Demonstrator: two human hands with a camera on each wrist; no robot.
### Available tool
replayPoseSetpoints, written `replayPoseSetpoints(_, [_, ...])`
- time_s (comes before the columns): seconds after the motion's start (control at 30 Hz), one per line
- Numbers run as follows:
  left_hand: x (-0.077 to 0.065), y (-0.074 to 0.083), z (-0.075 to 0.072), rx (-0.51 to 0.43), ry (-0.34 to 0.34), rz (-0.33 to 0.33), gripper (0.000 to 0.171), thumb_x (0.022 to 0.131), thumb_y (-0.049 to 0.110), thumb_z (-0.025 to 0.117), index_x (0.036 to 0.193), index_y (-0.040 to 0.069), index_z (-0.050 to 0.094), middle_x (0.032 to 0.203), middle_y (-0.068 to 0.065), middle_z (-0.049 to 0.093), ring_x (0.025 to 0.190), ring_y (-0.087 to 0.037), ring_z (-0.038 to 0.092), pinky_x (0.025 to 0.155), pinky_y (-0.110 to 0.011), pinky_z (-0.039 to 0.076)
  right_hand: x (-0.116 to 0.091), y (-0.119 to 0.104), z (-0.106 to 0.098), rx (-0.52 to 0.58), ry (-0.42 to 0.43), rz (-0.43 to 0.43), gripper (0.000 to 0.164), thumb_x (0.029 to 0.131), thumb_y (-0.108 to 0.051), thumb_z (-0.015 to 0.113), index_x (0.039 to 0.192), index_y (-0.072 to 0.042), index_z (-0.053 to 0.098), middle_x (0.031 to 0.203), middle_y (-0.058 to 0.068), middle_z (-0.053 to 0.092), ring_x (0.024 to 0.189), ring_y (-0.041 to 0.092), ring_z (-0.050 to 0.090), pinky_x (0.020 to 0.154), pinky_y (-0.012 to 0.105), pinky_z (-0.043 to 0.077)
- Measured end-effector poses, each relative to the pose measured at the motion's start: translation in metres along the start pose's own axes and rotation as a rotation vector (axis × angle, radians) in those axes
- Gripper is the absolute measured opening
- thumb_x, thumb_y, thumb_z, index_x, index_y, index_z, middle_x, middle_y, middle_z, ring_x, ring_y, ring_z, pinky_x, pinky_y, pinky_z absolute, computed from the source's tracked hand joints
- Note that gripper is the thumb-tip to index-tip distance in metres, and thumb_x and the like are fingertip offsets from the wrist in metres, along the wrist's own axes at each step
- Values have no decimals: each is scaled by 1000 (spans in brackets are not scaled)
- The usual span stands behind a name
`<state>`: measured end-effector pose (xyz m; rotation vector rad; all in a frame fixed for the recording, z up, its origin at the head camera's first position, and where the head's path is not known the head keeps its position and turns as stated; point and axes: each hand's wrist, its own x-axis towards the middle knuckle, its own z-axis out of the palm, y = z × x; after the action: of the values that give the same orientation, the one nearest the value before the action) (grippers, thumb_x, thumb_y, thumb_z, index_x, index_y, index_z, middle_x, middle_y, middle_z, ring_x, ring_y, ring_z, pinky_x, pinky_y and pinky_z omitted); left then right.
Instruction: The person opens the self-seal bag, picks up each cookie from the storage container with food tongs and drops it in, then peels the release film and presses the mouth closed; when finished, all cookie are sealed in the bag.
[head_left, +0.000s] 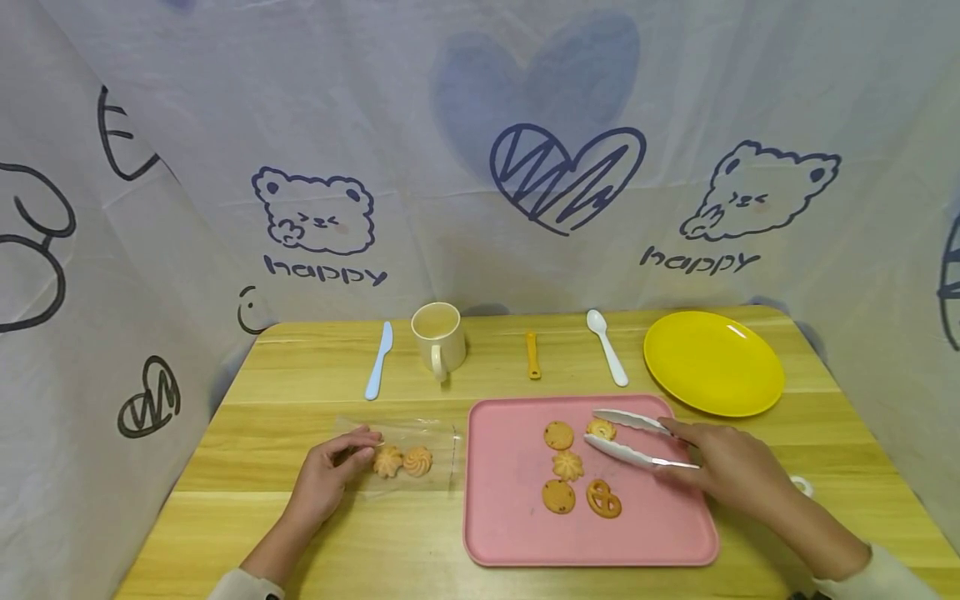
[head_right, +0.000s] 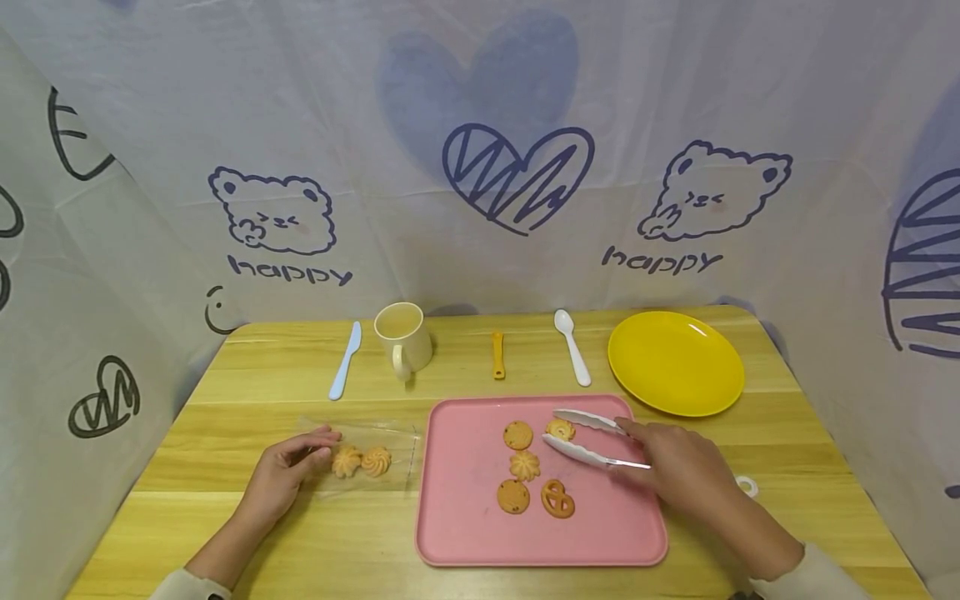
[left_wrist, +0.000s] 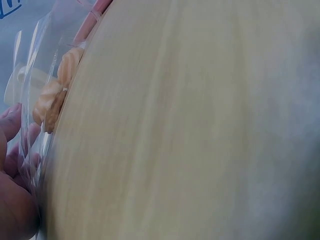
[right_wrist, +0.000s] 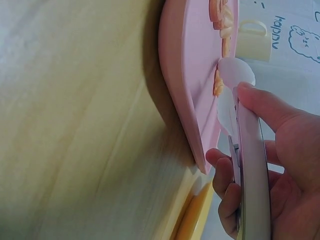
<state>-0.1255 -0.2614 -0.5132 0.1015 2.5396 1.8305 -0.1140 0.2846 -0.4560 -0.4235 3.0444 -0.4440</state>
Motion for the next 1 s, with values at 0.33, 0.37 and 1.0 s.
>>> replayPoseSetpoints(0.33, [0,0,0,-11,-3,-11,24,99,10,69,119,-2,74,128,-20,70,146,-35,41,106,-6,40,0,-2,0,-1,-10,-13,77,78,-57,85,136,-9,68,71,-10,48,66,13,44,58,31,38])
replayPoseSetpoints(0.37, [0,0,0,-10,-3,-10,24,99,10,69,119,-2,74,129,-20,70,146,-35,41,106,-6,40,1,-2,1,-3,-8,-16,76,79,-56,84,136,-9,68,70,-10,48,66,12,44,59,31,38])
replayPoseSetpoints(1.0, [0,-2,-1,6,-3,35,20,99,10,69,113,-2,75,127,-19,71,138,-8,50,107,-7,40,2,-4,-1,-11,18,-40,67,82,-52,83,132,-9,71,73,-12,53,69,12,47,63,34,44])
